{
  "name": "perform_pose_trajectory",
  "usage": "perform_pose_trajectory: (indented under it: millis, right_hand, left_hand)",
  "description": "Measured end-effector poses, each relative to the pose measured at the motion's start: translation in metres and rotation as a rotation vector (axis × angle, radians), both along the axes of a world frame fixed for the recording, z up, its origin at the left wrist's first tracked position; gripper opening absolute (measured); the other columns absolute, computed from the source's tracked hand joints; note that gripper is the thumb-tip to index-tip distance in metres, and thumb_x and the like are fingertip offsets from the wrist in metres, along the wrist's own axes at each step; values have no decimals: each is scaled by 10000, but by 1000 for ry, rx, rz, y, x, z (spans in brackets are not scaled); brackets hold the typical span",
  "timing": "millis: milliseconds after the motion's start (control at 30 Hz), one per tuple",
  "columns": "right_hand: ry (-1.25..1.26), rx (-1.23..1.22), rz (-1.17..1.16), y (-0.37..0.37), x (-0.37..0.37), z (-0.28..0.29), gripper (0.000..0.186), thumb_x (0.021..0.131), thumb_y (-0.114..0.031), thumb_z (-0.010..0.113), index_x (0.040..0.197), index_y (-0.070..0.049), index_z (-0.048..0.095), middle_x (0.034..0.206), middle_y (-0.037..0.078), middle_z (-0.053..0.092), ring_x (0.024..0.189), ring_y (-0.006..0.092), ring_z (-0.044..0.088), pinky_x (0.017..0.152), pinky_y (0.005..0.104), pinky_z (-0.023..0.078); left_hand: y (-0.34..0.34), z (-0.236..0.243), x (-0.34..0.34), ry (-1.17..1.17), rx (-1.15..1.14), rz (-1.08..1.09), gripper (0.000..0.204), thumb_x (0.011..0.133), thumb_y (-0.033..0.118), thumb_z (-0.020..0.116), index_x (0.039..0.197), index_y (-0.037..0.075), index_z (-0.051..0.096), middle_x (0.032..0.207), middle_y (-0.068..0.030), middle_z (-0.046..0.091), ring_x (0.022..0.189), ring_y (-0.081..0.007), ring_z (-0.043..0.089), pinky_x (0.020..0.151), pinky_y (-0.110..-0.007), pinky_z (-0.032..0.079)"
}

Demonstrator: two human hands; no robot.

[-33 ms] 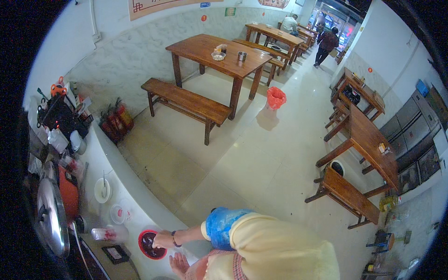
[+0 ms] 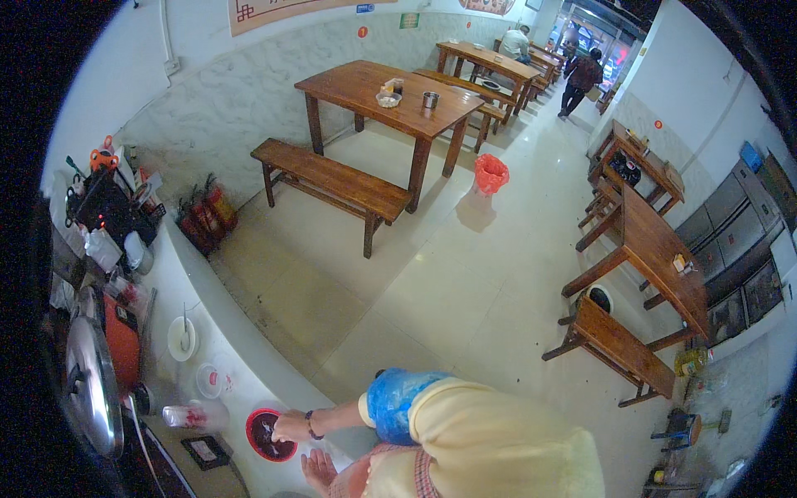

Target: The person scoops a dark red porridge from a large pot into a red bowl, adds a white substance from a small bowl, and transfers the mixture into a plastic cup. They then use a machine to add ice to the cup, seal it, and hand it to a customer.

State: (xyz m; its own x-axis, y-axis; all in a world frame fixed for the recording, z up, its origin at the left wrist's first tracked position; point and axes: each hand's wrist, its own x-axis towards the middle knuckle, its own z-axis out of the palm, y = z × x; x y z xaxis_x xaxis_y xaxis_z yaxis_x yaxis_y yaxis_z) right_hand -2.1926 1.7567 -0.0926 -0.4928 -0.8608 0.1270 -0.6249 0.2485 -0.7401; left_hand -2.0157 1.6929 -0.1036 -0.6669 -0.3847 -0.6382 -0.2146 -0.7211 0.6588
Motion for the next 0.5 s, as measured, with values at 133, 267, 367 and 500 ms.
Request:
perform_pose_trajectory:
  millis: [133, 267, 367, 500]
  right_hand:
    - [-25, 21, 18, 6, 5, 4, 82, 834, -171, 610, 830, -90, 626, 780, 110, 654, 798, 336, 658, 643, 478, 503]
    - [-2, 10, 68, 11, 7, 2, 95, 846, -172, 599, 847, -80, 624, 803, 119, 647, 806, 342, 652, 649, 483, 503]
    - [-30, 82, 64, 17, 3, 2, 97, 853, -164, 594, 867, -71, 619, 828, 127, 644, 814, 350, 645, 653, 488, 502]
    - [-7, 72, 36, 19, -7, 1, 86, 857, -149, 593, 876, -69, 618, 826, 134, 639, 821, 357, 642, 667, 491, 503]
  left_hand:
    - [0, 2, -3, -2, 0, 4, 596, 981, 208, 496, 1496, 56, 237, 1492, -305, 301, 1365, -453, 362, 1136, -550, 359]
    - [-6, -10, -1, 15, -10, 11, 596, 980, 218, 492, 1491, 50, 235, 1483, -306, 321, 1357, -452, 373, 1136, -546, 365]
    - [1, 1, -6, -10, -44, 13, 589, 986, 231, 484, 1482, 33, 235, 1475, -303, 342, 1356, -452, 373, 1135, -544, 368]
    - [4, 9, -7, -26, -61, 11, 569, 993, 230, 473, 1471, 26, 242, 1472, -302, 356, 1360, -456, 367, 1138, -541, 365]
